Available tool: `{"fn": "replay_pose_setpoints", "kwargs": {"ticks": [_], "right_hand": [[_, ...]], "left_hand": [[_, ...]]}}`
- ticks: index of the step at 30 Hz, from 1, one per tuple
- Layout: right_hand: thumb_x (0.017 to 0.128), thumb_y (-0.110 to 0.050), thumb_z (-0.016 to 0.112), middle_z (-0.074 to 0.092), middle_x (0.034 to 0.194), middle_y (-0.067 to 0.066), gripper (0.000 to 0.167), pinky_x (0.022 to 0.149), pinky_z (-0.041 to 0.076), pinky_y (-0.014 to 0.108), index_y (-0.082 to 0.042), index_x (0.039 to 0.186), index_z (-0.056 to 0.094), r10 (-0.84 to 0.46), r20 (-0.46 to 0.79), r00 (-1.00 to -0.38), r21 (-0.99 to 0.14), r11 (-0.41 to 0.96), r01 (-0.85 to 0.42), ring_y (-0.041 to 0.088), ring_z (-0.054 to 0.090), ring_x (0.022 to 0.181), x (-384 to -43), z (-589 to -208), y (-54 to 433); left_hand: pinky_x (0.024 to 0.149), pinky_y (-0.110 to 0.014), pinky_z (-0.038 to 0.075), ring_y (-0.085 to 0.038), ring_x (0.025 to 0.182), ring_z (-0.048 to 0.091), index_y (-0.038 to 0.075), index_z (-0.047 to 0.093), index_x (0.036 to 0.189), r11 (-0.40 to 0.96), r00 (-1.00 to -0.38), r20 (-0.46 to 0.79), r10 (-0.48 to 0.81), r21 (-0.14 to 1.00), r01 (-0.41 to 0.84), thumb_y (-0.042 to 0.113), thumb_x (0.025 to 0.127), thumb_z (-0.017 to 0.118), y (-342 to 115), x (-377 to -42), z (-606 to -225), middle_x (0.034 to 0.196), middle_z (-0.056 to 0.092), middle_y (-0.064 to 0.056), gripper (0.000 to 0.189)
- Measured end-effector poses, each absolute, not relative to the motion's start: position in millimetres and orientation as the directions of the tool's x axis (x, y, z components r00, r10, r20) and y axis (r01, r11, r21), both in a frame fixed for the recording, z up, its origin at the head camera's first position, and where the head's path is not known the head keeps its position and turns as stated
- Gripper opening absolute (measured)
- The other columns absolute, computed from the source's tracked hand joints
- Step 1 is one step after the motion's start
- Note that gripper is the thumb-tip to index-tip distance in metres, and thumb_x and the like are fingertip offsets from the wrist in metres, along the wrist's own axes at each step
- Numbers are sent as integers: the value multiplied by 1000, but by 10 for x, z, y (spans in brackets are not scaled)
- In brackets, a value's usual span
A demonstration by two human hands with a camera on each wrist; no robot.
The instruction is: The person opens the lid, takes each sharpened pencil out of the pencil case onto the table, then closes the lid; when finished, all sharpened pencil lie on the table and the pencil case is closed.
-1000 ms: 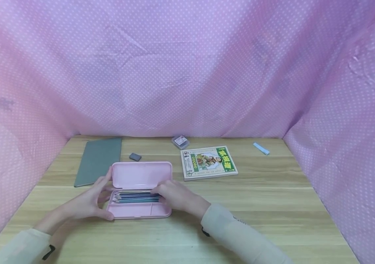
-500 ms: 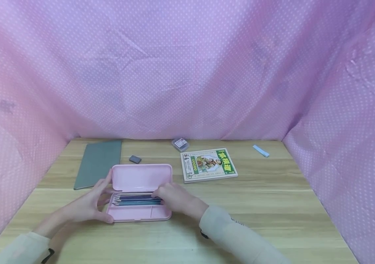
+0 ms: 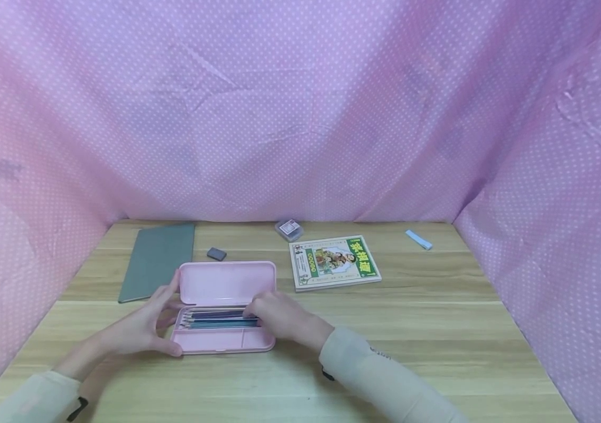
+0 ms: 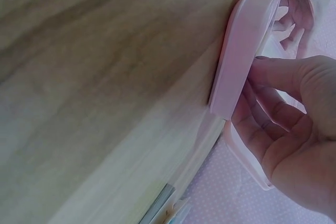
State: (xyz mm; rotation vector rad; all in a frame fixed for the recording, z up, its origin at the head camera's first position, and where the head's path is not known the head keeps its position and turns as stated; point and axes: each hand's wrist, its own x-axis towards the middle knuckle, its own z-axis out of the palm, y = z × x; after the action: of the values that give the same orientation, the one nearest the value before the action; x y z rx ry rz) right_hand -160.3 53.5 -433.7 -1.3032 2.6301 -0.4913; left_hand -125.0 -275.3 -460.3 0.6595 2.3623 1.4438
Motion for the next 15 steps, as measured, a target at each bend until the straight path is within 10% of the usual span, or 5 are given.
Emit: {"fn": "replay_pose_setpoints", "kwargs": {"ticks": [15], "right_hand": [[89, 6, 68, 71, 105, 2, 37, 78, 55, 16, -11, 122, 75, -793, -11, -609, -346, 574, -742, 6, 61, 85, -1587, -4352, 506]], "left_hand": [[111, -43, 39, -40, 135, 44, 28, -17, 161, 408, -858, -21, 514, 885, 223, 19, 62, 99, -2756, -1254, -4605, 149, 19, -19, 152]]}}
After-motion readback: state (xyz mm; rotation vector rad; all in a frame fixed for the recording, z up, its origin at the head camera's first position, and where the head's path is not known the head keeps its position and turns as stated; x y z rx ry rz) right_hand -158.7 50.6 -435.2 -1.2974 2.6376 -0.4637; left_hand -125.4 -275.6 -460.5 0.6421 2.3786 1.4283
